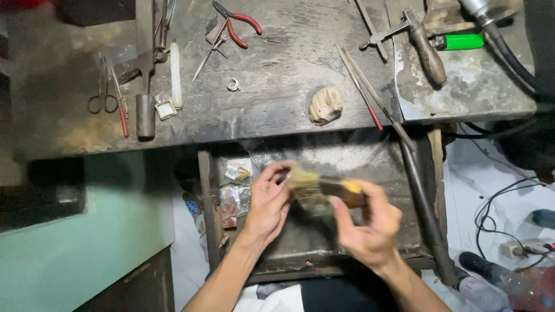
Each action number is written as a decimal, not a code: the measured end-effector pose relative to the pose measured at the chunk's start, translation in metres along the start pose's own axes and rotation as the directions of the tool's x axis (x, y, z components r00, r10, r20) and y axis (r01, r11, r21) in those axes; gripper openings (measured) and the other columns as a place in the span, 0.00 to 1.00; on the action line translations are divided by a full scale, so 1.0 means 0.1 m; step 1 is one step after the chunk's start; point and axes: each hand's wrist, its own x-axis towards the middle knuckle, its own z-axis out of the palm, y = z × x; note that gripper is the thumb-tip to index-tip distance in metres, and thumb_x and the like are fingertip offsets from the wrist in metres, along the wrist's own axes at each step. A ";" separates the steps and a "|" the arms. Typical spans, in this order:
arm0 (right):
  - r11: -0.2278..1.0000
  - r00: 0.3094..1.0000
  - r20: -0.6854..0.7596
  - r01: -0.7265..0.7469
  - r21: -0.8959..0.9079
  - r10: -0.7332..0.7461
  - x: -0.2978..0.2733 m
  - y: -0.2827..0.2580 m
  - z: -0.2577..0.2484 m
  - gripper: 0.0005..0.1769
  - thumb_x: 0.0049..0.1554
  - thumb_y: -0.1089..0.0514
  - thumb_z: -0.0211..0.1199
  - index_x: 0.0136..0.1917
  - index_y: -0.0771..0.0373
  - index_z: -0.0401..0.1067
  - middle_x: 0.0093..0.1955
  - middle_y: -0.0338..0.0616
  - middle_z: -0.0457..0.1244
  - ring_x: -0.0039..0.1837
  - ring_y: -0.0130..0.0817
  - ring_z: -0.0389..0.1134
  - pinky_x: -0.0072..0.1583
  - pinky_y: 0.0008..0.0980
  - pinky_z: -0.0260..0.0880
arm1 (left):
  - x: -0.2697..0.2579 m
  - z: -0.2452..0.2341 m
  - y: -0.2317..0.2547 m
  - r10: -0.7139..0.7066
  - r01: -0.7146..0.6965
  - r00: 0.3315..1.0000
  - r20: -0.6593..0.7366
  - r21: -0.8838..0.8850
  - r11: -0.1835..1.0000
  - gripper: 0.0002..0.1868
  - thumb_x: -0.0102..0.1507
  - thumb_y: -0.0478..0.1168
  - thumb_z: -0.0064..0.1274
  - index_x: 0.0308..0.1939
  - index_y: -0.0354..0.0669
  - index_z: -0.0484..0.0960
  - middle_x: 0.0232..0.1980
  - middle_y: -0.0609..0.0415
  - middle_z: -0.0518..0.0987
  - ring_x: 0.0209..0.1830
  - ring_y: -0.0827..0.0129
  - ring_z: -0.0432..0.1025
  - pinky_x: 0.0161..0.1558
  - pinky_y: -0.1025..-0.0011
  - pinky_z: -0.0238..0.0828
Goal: Filing and cleaning a small jewelry component on a workbench using a hand file and a brush
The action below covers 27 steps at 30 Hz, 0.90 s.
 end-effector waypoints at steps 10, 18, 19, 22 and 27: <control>0.819 0.785 0.316 0.573 -0.039 -0.533 1.75 -0.24 -0.05 0.26 0.50 0.75 0.52 0.63 0.78 0.69 0.62 0.67 0.69 0.62 0.60 0.73 0.65 0.47 0.72 | -0.02 0.04 0.56 0.293 -0.381 0.923 0.249 0.497 0.780 0.09 0.67 0.33 0.56 0.50 0.34 0.83 0.54 0.44 0.80 0.50 0.60 0.79 0.55 0.67 0.81; 0.739 0.714 0.456 0.654 -0.165 -0.531 3.42 0.82 1.44 0.23 0.54 0.71 0.59 0.61 0.63 0.80 0.52 0.61 0.70 0.51 0.62 0.68 0.51 0.49 0.65 | 0.06 -0.22 0.59 0.377 -0.521 0.831 0.408 0.809 0.273 0.12 0.62 0.31 0.59 0.49 0.41 0.85 0.47 0.50 0.84 0.46 0.63 0.78 0.50 0.71 0.74; 0.758 0.741 0.622 0.551 -0.348 -0.253 3.36 0.70 1.50 0.16 0.52 0.68 0.60 0.54 0.70 0.77 0.50 0.69 0.69 0.51 0.68 0.69 0.51 0.52 0.69 | 0.02 -0.19 0.64 0.369 -0.501 0.854 0.366 0.771 0.394 0.09 0.65 0.32 0.54 0.48 0.38 0.83 0.49 0.47 0.80 0.46 0.65 0.76 0.45 0.74 0.78; 0.674 0.533 0.839 0.580 -0.458 0.112 3.18 0.15 1.34 0.17 0.48 0.66 0.58 0.52 0.66 0.77 0.46 0.67 0.70 0.51 0.64 0.72 0.53 0.49 0.73 | 0.08 -0.17 0.86 0.356 -0.485 0.870 0.342 0.727 0.487 0.11 0.69 0.32 0.42 0.47 0.35 0.81 0.51 0.44 0.77 0.48 0.65 0.74 0.40 0.75 0.80; 0.788 0.565 0.825 0.506 -0.350 0.004 3.31 0.17 1.26 0.27 0.51 0.62 0.67 0.65 0.55 0.79 0.46 0.61 0.72 0.49 0.52 0.74 0.52 0.43 0.70 | 0.64 0.27 1.37 0.277 -0.518 0.852 0.445 0.791 0.325 0.13 0.72 0.41 0.31 0.44 0.40 0.72 0.42 0.49 0.75 0.45 0.61 0.70 0.50 0.66 0.65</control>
